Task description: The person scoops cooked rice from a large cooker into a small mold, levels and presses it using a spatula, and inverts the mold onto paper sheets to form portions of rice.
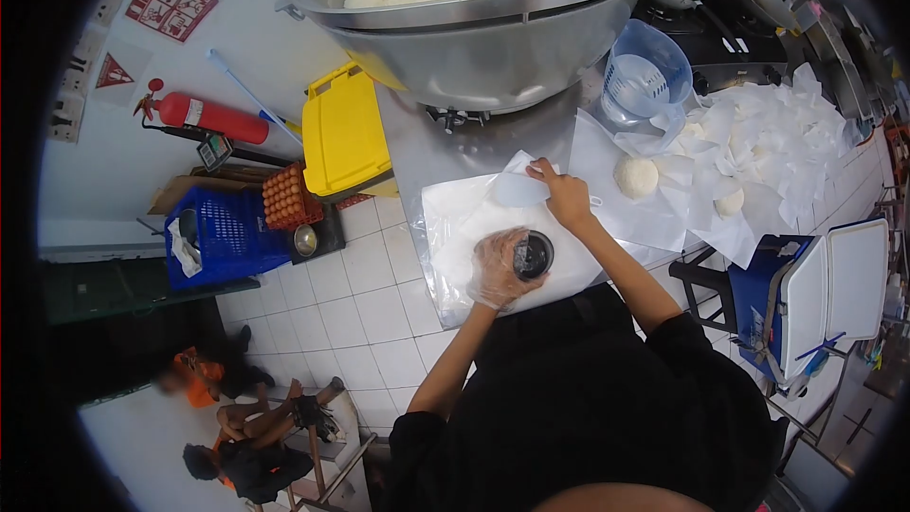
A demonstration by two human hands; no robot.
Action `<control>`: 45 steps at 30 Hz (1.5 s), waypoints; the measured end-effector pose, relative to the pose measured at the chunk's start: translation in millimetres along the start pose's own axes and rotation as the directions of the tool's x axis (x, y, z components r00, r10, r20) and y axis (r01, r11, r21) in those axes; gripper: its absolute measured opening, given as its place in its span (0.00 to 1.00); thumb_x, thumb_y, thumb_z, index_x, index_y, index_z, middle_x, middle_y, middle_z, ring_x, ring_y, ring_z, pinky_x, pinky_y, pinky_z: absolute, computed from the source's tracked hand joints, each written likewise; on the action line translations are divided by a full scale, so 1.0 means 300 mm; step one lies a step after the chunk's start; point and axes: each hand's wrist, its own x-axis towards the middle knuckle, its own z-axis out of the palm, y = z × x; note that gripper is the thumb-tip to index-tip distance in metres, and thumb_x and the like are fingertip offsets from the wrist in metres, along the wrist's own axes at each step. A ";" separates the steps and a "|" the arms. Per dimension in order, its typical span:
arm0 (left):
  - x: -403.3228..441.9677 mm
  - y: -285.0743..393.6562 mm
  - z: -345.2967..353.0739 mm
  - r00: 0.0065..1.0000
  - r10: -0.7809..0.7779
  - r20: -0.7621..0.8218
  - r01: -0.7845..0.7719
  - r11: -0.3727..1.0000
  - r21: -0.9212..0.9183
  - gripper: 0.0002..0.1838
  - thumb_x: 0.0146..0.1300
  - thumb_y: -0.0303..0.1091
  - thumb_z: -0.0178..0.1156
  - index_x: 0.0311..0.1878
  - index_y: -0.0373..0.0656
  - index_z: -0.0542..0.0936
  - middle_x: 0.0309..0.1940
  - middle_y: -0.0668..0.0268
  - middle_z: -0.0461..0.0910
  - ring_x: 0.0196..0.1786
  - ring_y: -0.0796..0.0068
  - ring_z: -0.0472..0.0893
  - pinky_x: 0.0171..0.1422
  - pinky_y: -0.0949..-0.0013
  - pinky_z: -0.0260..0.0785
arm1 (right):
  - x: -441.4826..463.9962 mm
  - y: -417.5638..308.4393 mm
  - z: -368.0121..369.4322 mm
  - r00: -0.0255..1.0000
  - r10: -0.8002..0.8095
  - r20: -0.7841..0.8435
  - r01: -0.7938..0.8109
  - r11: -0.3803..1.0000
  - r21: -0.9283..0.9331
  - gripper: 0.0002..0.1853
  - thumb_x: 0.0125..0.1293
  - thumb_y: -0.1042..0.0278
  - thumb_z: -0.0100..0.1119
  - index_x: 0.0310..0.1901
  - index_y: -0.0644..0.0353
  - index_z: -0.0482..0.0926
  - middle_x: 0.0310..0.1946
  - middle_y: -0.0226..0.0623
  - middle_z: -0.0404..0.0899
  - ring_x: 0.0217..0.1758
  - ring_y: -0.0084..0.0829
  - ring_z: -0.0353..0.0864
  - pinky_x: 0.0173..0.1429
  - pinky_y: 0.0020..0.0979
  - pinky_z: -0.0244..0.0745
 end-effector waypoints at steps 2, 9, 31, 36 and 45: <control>-0.017 -0.023 0.012 0.999 0.037 0.029 -0.036 0.998 -0.053 0.47 0.38 0.52 0.77 0.64 0.50 0.69 0.63 0.64 0.72 0.63 0.56 0.67 0.68 0.49 0.55 | -0.006 -0.008 0.016 0.999 -0.034 -0.029 0.032 0.998 -0.049 0.26 0.55 0.78 0.58 0.55 0.46 0.67 0.32 0.37 0.86 0.29 0.46 0.85 0.31 0.46 0.77; 0.009 0.002 -0.018 0.994 0.092 -0.064 -0.095 0.995 -0.036 0.44 0.36 0.46 0.80 0.59 0.45 0.71 0.59 0.61 0.76 0.59 0.57 0.74 0.66 0.55 0.60 | -0.023 -0.037 -0.013 0.984 -0.082 -0.159 0.083 0.997 -0.002 0.20 0.52 0.79 0.58 0.48 0.48 0.75 0.21 0.39 0.82 0.24 0.43 0.83 0.28 0.42 0.75; 0.237 -0.268 -0.194 0.817 -0.573 0.061 0.105 0.045 -0.993 0.37 0.62 0.52 0.66 0.69 0.45 0.64 0.60 0.61 0.75 0.61 0.69 0.74 0.62 0.58 0.71 | -0.076 -0.005 -0.189 0.963 0.097 0.253 -0.210 0.858 0.469 0.18 0.40 0.68 0.77 0.34 0.58 0.79 0.33 0.39 0.82 0.44 0.37 0.81 0.51 0.34 0.73; 0.376 -0.271 -0.039 0.800 -0.349 0.489 0.402 -0.293 -0.867 0.39 0.62 0.60 0.62 0.67 0.41 0.67 0.57 0.58 0.77 0.59 0.63 0.77 0.62 0.56 0.74 | -0.055 0.063 -0.123 0.961 -0.006 0.276 -0.205 0.655 0.727 0.20 0.41 0.70 0.78 0.36 0.60 0.79 0.33 0.32 0.80 0.46 0.29 0.78 0.51 0.31 0.72; 0.290 -0.310 0.030 0.919 -0.337 0.206 0.238 0.055 -0.970 0.45 0.58 0.53 0.70 0.69 0.38 0.60 0.56 0.51 0.75 0.59 0.61 0.77 0.65 0.62 0.72 | -0.136 0.047 -0.214 0.822 0.408 0.398 -0.558 0.718 0.416 0.25 0.38 0.65 0.80 0.41 0.61 0.83 0.40 0.42 0.81 0.43 0.39 0.83 0.48 0.34 0.76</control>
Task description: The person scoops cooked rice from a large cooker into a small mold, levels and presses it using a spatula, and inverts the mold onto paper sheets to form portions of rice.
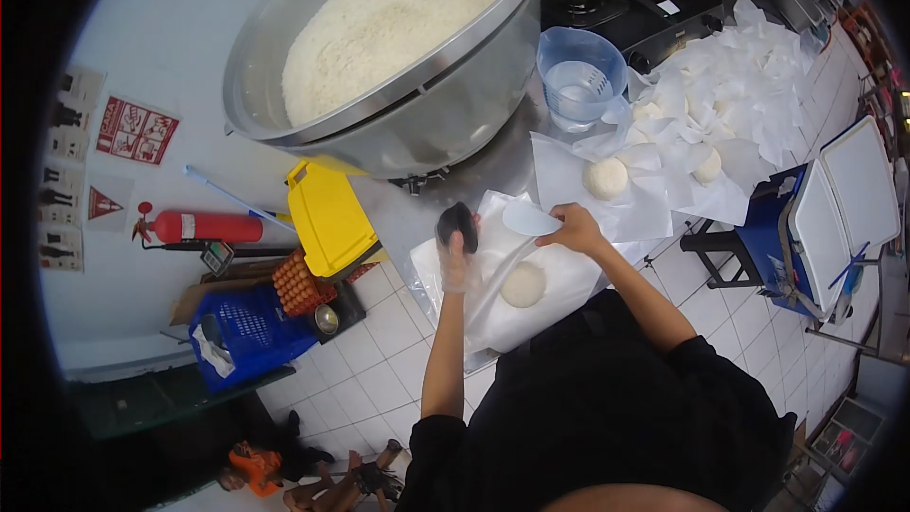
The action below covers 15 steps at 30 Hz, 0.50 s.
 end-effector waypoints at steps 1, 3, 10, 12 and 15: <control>-0.001 -0.006 0.008 0.997 0.076 0.025 -0.078 0.994 0.079 0.46 0.58 0.53 0.70 0.70 0.39 0.59 0.56 0.51 0.75 0.59 0.61 0.77 0.65 0.62 0.72 | -0.012 0.008 0.022 0.989 -0.033 -0.143 0.027 0.999 -0.043 0.24 0.39 0.65 0.80 0.41 0.61 0.83 0.40 0.42 0.80 0.43 0.40 0.82 0.48 0.36 0.76; -0.017 -0.003 0.032 0.985 0.168 0.032 -0.171 0.965 0.198 0.47 0.57 0.54 0.70 0.70 0.40 0.57 0.55 0.52 0.75 0.58 0.62 0.77 0.63 0.64 0.72 | -0.031 0.022 0.108 0.904 -0.117 -0.412 0.062 0.988 -0.143 0.22 0.41 0.64 0.78 0.40 0.59 0.85 0.41 0.42 0.78 0.44 0.42 0.81 0.47 0.38 0.77; -0.054 -0.040 0.018 0.923 0.384 0.026 -0.340 0.782 0.522 0.51 0.54 0.57 0.73 0.70 0.39 0.57 0.57 0.49 0.70 0.59 0.62 0.76 0.65 0.66 0.70 | -0.034 -0.005 0.126 0.821 -0.165 -0.546 0.013 0.962 -0.272 0.19 0.45 0.76 0.66 0.43 0.57 0.81 0.39 0.42 0.78 0.45 0.48 0.76 0.47 0.42 0.76; -0.061 -0.055 0.009 0.897 0.442 0.023 -0.365 0.710 0.602 0.52 0.52 0.58 0.73 0.70 0.38 0.57 0.58 0.49 0.69 0.58 0.62 0.76 0.64 0.67 0.70 | -0.012 -0.010 0.083 0.821 -0.158 -0.549 0.035 0.973 -0.227 0.19 0.44 0.78 0.63 0.43 0.58 0.80 0.38 0.43 0.79 0.46 0.49 0.76 0.48 0.43 0.75; -0.071 -0.064 0.009 0.865 0.502 -0.019 -0.353 0.633 0.689 0.56 0.47 0.63 0.74 0.69 0.35 0.59 0.57 0.51 0.70 0.57 0.63 0.75 0.60 0.65 0.71 | 0.036 0.021 0.023 0.660 -0.256 -0.706 0.146 0.966 -0.214 0.19 0.44 0.79 0.61 0.43 0.60 0.79 0.38 0.43 0.79 0.46 0.50 0.75 0.48 0.45 0.74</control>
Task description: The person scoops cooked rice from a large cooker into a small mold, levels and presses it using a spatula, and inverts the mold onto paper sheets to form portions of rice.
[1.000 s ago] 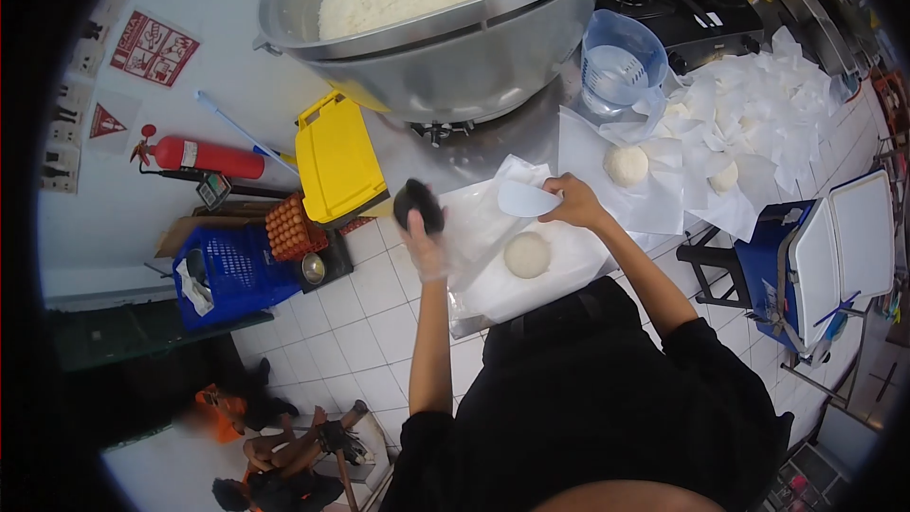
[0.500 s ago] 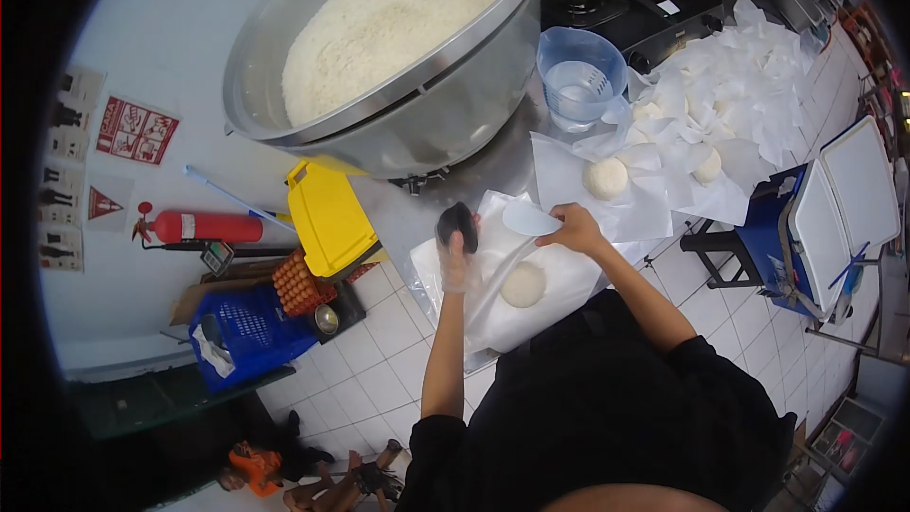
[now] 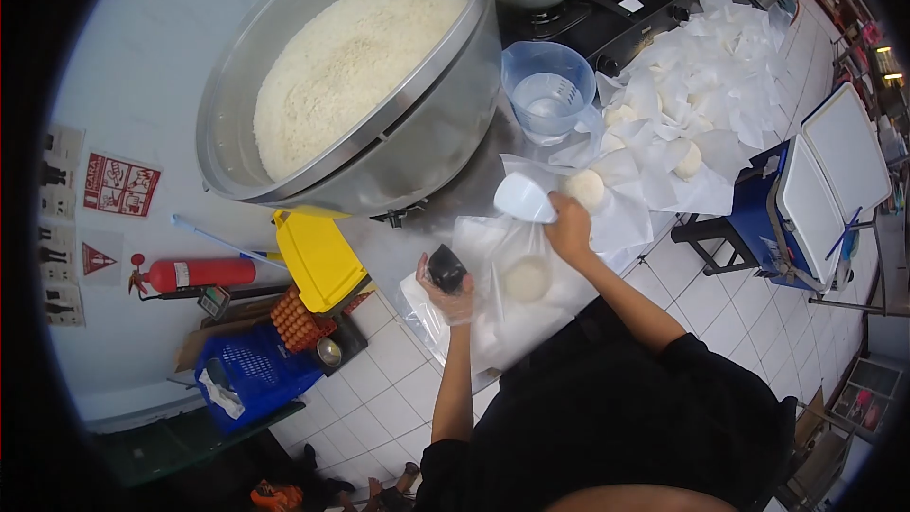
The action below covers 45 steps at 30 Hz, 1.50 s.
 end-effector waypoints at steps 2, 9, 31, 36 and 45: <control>-0.003 0.019 -0.011 0.999 0.029 -0.028 -0.028 0.998 0.058 0.55 0.47 0.63 0.74 0.68 0.34 0.61 0.56 0.52 0.70 0.57 0.62 0.75 0.60 0.66 0.70 | 0.050 0.040 -0.034 0.979 -0.046 -0.196 0.042 0.999 -0.028 0.19 0.44 0.80 0.60 0.43 0.61 0.79 0.40 0.43 0.78 0.45 0.51 0.76 0.48 0.45 0.73; 0.001 -0.080 -0.118 0.978 -0.001 -0.208 -0.019 0.995 -0.095 0.46 0.51 0.54 0.74 0.66 0.37 0.66 0.58 0.56 0.71 0.59 0.61 0.74 0.57 0.61 0.76 | 0.112 0.100 -0.241 0.968 0.213 -0.134 -0.203 0.976 0.083 0.20 0.47 0.69 0.73 0.42 0.61 0.77 0.41 0.43 0.75 0.47 0.48 0.76 0.49 0.41 0.70; 1.421 0.994 -0.131 0.479 0.449 0.754 -0.667 -0.373 0.645 0.25 0.74 0.49 0.48 0.62 0.38 0.72 0.52 0.45 0.76 0.52 0.47 0.77 0.57 0.52 0.71 | 0.545 -0.097 -0.588 0.915 0.349 -0.204 -0.158 0.773 0.615 0.16 0.70 0.61 0.58 0.53 0.61 0.78 0.29 0.21 0.66 0.20 0.08 0.54 0.22 0.16 0.45; 1.389 0.856 0.266 0.697 -0.185 0.693 -0.712 -0.068 0.699 0.30 0.71 0.57 0.50 0.45 0.32 0.76 0.40 0.51 0.76 0.46 0.52 0.79 0.52 0.60 0.73 | 0.620 -0.117 -0.552 0.921 0.283 -0.269 -0.035 0.745 0.666 0.15 0.71 0.62 0.57 0.52 0.63 0.77 0.30 0.22 0.66 0.21 0.07 0.53 0.22 0.16 0.45; 1.374 0.728 0.320 0.564 -0.475 0.676 -0.706 0.148 0.693 0.33 0.69 0.60 0.50 0.34 0.31 0.79 0.36 0.45 0.78 0.40 0.47 0.80 0.48 0.57 0.72 | 0.682 0.053 -0.608 0.800 0.382 -0.463 0.004 0.768 0.640 0.14 0.71 0.60 0.58 0.49 0.60 0.78 0.25 0.20 0.63 0.23 0.10 0.52 0.25 0.17 0.44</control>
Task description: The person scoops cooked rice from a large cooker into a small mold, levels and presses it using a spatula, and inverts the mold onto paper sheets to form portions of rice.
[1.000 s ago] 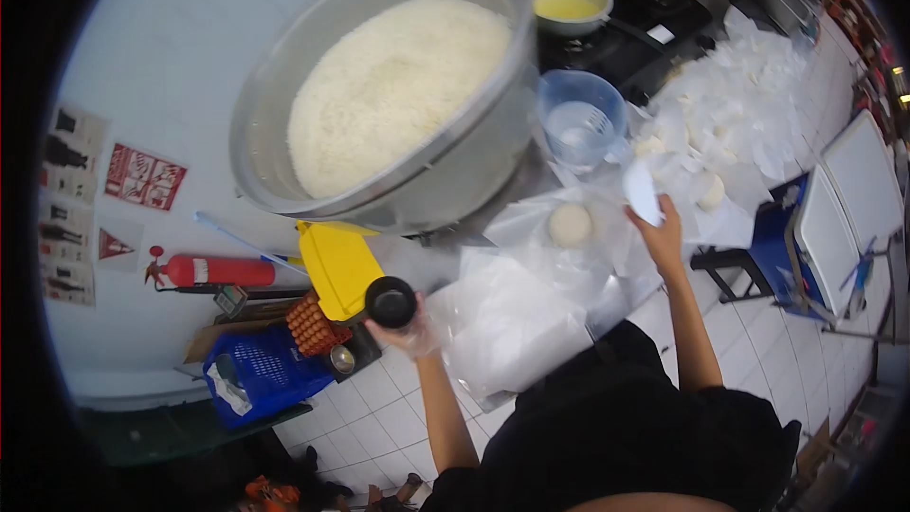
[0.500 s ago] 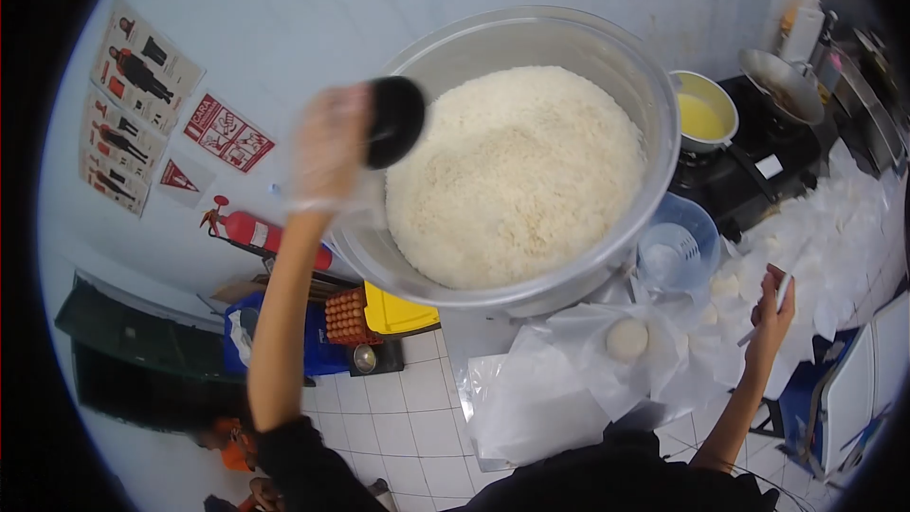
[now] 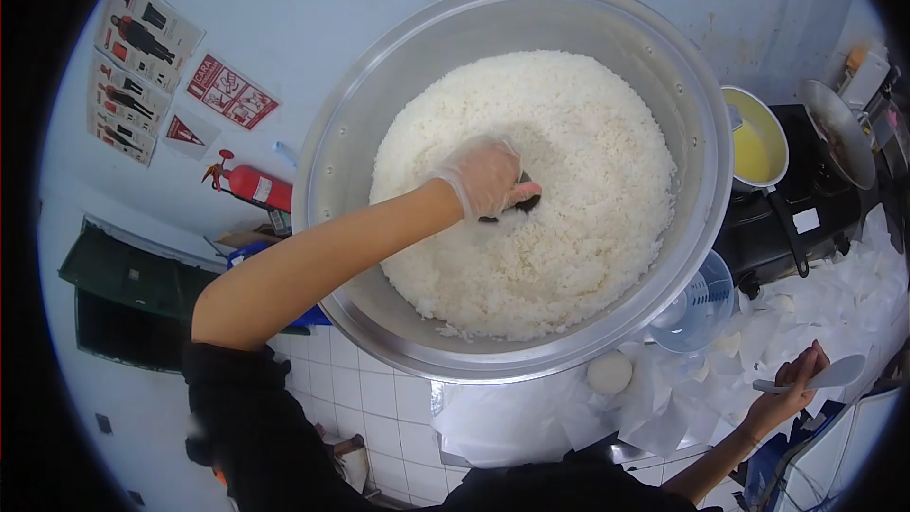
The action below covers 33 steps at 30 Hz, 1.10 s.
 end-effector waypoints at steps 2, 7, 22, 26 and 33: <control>-0.020 0.021 0.045 0.992 0.016 0.122 0.002 0.989 -0.150 0.33 0.70 0.59 0.50 0.33 0.30 0.79 0.36 0.42 0.78 0.39 0.45 0.80 0.48 0.55 0.72 | 0.017 0.031 -0.004 0.998 -0.065 0.011 0.065 0.998 -0.021 0.12 0.72 0.58 0.57 0.47 0.58 0.79 0.25 0.22 0.66 0.23 0.10 0.58 0.24 0.15 0.48; -0.055 0.058 0.096 0.984 0.176 -0.025 -0.178 0.970 -0.163 0.38 0.71 0.63 0.44 0.34 0.28 0.78 0.33 0.44 0.80 0.39 0.46 0.81 0.49 0.54 0.74 | 0.036 0.028 0.010 1.000 0.013 0.019 -0.013 0.999 -0.038 0.13 0.72 0.58 0.56 0.49 0.58 0.79 0.25 0.24 0.65 0.24 0.10 0.58 0.25 0.15 0.48; 0.086 0.079 0.023 0.993 -0.003 -0.118 0.006 1.000 0.029 0.29 0.70 0.57 0.51 0.46 0.32 0.73 0.41 0.45 0.76 0.41 0.52 0.81 0.46 0.58 0.74 | 0.072 -0.023 -0.018 0.995 0.052 -0.086 -0.047 0.997 0.055 0.15 0.71 0.57 0.56 0.50 0.58 0.78 0.31 0.26 0.74 0.28 0.10 0.64 0.30 0.15 0.54; 0.071 0.095 0.078 0.997 0.034 -0.076 -0.037 0.999 -0.038 0.29 0.70 0.56 0.52 0.43 0.31 0.72 0.37 0.44 0.77 0.38 0.48 0.81 0.45 0.56 0.74 | 0.102 0.021 -0.089 0.990 0.055 -0.129 -0.056 0.998 -0.011 0.15 0.72 0.57 0.54 0.52 0.57 0.78 0.42 0.30 0.78 0.39 0.12 0.74 0.36 0.16 0.60; -0.029 0.176 0.120 0.973 0.128 -0.191 -0.153 0.980 -0.123 0.30 0.70 0.56 0.52 0.40 0.30 0.70 0.29 0.44 0.77 0.33 0.45 0.80 0.40 0.55 0.74 | 0.107 0.031 -0.099 0.992 0.078 -0.096 -0.065 0.989 0.133 0.14 0.71 0.61 0.57 0.52 0.58 0.79 0.34 0.24 0.75 0.28 0.10 0.60 0.28 0.15 0.52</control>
